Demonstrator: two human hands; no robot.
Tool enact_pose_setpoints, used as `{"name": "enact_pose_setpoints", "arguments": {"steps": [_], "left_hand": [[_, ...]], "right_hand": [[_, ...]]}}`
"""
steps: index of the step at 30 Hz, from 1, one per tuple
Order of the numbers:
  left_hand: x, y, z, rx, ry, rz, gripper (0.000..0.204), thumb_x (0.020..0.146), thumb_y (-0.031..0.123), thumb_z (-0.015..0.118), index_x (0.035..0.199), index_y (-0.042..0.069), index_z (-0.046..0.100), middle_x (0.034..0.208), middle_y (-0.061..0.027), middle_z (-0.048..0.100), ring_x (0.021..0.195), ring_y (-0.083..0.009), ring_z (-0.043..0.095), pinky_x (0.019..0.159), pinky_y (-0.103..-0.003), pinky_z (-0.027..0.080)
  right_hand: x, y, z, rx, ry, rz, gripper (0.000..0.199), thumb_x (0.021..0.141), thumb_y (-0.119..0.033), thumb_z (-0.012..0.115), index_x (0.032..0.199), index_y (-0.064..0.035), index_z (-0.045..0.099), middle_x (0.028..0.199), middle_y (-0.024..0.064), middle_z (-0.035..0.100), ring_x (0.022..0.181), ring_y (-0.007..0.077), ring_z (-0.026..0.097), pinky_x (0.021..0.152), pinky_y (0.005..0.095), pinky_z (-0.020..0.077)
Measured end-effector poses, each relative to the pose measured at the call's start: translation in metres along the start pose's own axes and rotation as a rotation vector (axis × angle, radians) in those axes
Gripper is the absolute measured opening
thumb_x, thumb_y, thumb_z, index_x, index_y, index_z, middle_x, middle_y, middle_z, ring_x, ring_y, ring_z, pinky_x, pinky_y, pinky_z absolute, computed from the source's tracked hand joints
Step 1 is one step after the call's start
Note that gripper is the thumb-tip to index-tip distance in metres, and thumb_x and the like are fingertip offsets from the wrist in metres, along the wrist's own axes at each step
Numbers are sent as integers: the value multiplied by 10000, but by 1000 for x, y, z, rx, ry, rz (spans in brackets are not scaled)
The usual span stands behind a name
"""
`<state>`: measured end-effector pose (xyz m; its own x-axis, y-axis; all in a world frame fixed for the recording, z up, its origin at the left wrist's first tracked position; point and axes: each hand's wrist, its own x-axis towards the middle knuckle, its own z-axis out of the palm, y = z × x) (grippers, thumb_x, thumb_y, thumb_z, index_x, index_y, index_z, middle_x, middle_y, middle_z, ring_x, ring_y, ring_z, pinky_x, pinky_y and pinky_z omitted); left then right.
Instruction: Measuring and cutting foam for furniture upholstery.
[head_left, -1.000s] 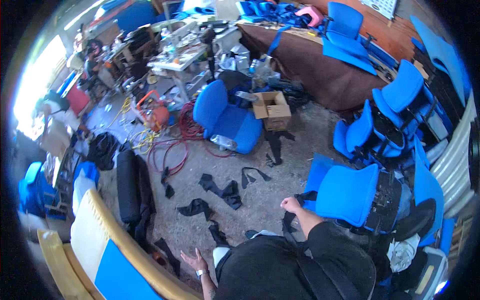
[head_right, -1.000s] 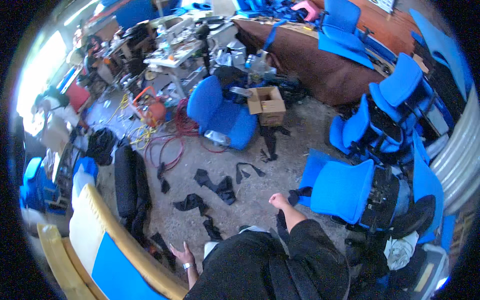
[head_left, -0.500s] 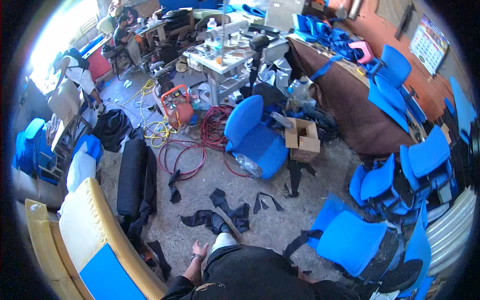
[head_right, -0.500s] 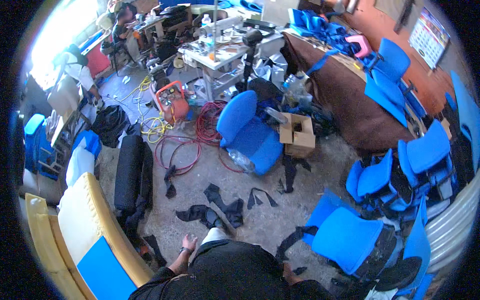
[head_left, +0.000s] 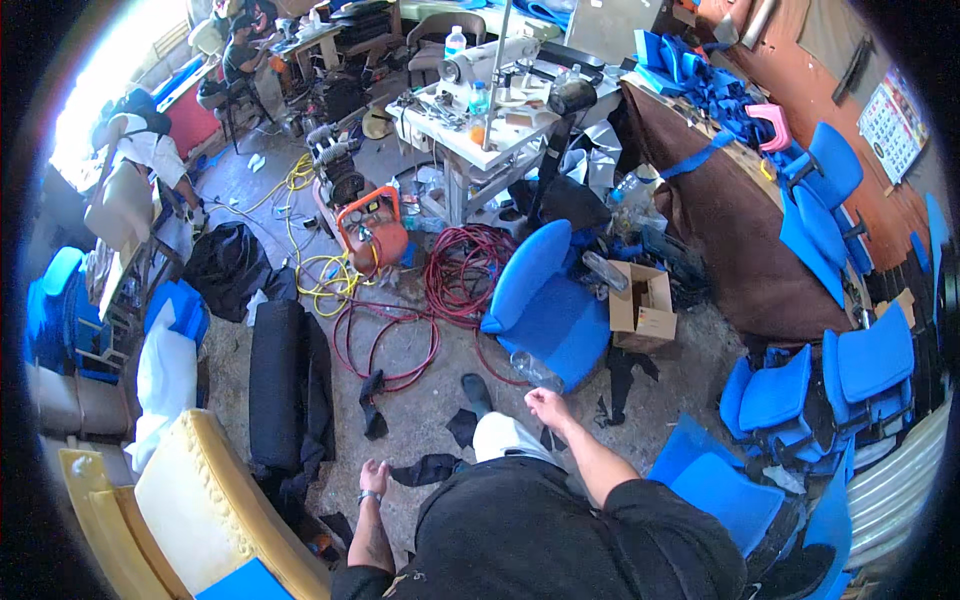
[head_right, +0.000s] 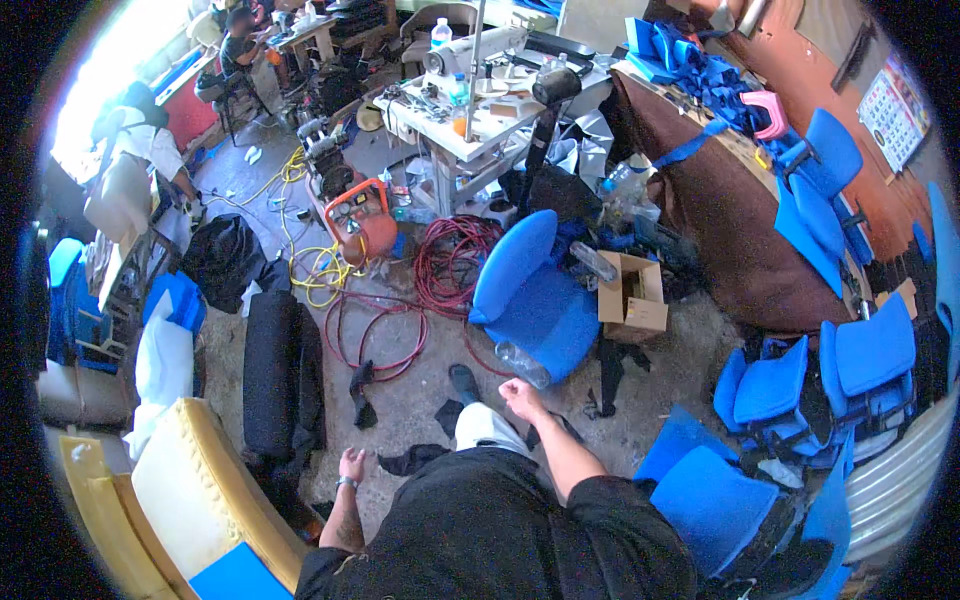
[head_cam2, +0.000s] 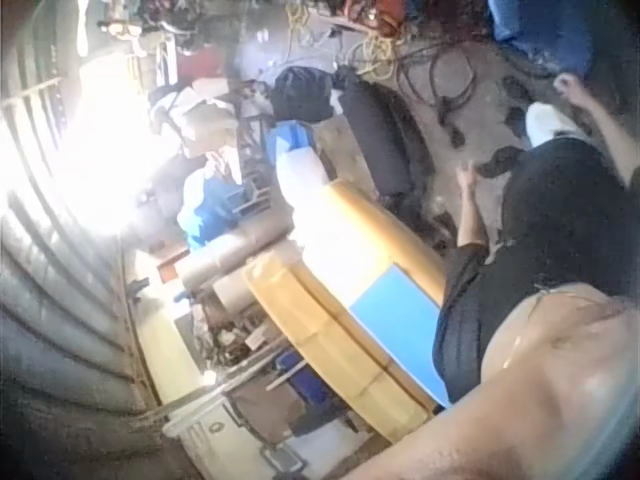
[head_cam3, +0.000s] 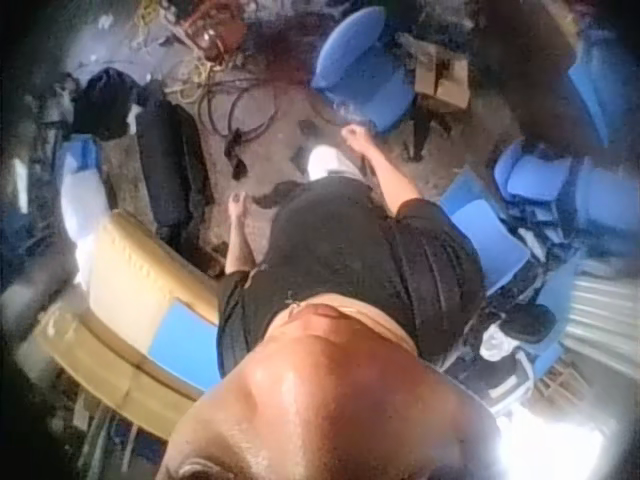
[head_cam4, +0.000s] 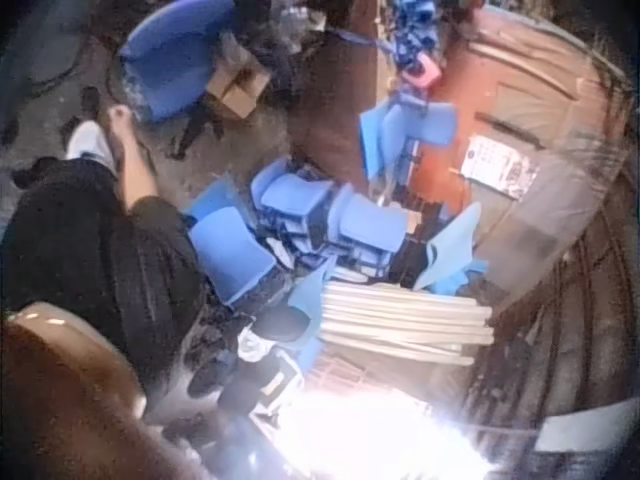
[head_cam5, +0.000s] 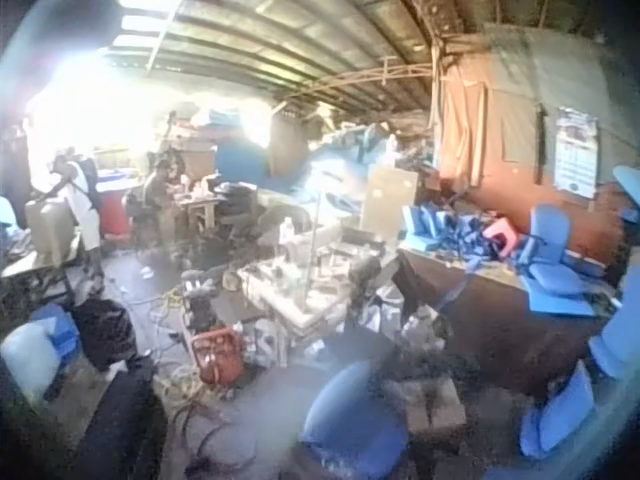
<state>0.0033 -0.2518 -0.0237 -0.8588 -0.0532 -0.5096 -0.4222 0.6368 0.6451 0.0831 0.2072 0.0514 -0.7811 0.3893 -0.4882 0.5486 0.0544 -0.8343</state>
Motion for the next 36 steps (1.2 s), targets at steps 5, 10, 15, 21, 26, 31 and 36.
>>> {"name": "enact_pose_setpoints", "arguments": {"steps": [5,10,15,21,26,31,36], "left_hand": [[19,-4,2,-80,117,-151,524,718,345,616,1090,4,476,970,-167,576,894,-232,559,779,-325,437],[25,-1,24,385,-154,-318,382,721,334,579,958,35,579,893,-165,595,867,-229,571,763,-329,439],[92,54,30,156,-250,-122,381,787,318,483,968,-10,553,924,-172,582,861,-259,560,746,-339,432],[201,147,-14,-216,-123,-195,394,707,255,643,961,-24,530,814,-81,589,706,-140,542,636,-286,452],[268,159,-72,-613,134,-195,415,780,247,584,1088,-5,466,948,-96,558,786,-148,543,651,-258,453],[246,129,-72,-501,377,-102,347,800,240,561,1085,68,465,692,-10,507,439,-76,420,353,-196,331],[144,144,-16,-587,376,-839,410,778,290,575,1075,16,503,805,-68,575,633,-139,548,545,-250,445]], "right_hand": [[98,14,12,-449,-146,112,178,769,-240,565,792,-67,595,746,43,605,689,130,539,634,283,438],[185,-35,-6,-564,-155,103,199,738,-277,577,790,-88,611,799,83,622,752,189,583,677,310,451],[279,-110,-13,-458,-30,-52,171,748,-228,590,815,-70,598,761,51,611,671,143,568,629,295,460],[318,-171,23,-310,93,-77,209,749,-232,606,873,-67,579,717,53,584,565,118,542,523,258,456],[366,-224,49,-280,39,-165,220,740,-215,614,899,-73,558,726,53,580,591,126,550,532,268,458],[477,-332,47,-331,169,-398,192,717,-179,603,868,-67,564,772,105,607,730,205,588,681,310,463],[603,-459,54,-352,251,-555,251,757,-226,568,935,-51,544,820,115,592,759,212,572,692,323,453]]}}
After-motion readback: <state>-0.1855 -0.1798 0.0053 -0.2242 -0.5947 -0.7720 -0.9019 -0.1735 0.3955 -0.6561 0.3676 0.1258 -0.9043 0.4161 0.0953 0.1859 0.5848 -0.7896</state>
